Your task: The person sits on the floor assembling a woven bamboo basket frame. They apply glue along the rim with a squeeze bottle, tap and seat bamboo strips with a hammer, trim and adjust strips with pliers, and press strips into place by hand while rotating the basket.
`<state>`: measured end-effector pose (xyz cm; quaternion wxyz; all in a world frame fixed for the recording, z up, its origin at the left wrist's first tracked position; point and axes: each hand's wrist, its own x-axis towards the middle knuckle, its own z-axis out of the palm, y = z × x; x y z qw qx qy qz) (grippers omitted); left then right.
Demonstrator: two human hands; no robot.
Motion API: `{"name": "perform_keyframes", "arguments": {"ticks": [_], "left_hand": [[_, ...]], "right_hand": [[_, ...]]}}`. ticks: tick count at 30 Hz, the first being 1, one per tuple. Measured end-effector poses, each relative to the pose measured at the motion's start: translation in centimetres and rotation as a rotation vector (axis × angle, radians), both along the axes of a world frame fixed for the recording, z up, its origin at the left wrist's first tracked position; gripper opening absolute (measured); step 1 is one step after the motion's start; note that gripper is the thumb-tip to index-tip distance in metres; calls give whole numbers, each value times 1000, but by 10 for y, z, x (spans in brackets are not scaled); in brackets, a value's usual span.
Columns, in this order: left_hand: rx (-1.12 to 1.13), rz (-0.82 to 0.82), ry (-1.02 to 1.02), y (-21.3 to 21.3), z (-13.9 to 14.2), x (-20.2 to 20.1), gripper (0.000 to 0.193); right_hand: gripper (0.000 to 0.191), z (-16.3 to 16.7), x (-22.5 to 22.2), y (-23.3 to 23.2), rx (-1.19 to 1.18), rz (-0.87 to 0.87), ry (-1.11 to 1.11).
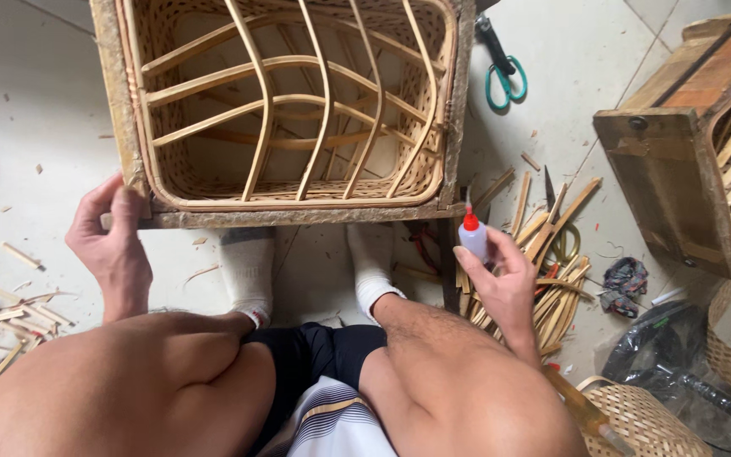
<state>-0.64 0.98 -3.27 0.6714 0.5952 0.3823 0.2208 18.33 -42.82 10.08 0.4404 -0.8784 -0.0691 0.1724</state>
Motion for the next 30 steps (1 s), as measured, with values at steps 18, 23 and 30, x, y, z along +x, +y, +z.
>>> {"name": "perform_keyframes", "arguments": {"ticks": [18,23,30], "left_hand": [[57,-120,-1,-6,27,4,44],[74,-130,1,-6,25,3,44],[116,-113,10,-4,16,3,47]], "right_hand": [[49,20,44,20,-702,628,-760],[48,20,46,22,-736,677,-794],[47,31,45,34,-666,676,-701]]}}
